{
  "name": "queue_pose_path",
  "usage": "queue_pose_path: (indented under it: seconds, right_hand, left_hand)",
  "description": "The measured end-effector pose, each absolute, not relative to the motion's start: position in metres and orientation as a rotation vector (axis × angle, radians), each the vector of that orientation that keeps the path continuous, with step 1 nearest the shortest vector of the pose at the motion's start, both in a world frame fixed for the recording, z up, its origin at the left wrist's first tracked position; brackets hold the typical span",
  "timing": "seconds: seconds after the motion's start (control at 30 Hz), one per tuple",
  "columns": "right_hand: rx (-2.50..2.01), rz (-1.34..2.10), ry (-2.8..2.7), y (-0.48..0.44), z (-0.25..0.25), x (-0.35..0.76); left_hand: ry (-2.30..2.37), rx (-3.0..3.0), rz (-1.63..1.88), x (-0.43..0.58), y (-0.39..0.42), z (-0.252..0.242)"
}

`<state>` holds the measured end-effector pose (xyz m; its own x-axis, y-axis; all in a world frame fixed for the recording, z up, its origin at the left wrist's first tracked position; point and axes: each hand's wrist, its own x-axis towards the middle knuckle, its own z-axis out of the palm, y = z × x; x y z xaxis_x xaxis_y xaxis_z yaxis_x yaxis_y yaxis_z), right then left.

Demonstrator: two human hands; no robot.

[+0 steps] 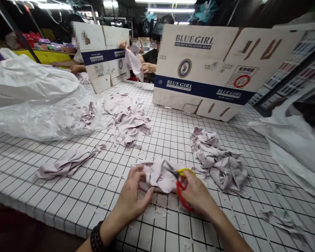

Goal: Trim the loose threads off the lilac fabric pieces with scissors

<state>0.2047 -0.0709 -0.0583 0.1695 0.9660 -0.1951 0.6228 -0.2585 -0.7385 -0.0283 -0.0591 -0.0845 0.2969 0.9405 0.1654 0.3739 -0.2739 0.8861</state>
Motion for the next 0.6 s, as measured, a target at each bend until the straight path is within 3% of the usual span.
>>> queue_pose_path:
  seconds: [0.2, 0.37, 0.47, 0.6]
  right_hand:
    - [-1.685, 1.012, -1.452, -0.061, -0.048, 0.178]
    - [-1.758, 0.883, -1.213, -0.068, -0.035, 0.215]
    - [-1.97, 0.62, -0.993, -0.07, -0.036, 0.266]
    - [-2.162, 0.298, -0.831, -0.057, -0.038, 0.314]
  left_hand:
    - [1.296, 2.069, 0.527, -0.005, -0.023, -0.094]
    - [1.222, 2.029, 0.371, 0.001, 0.028, -0.064]
    - [1.334, 1.993, 0.458, -0.011, 0.071, -0.02]
    - [1.728, 2.014, 0.889, -0.023, 0.135, 0.042]
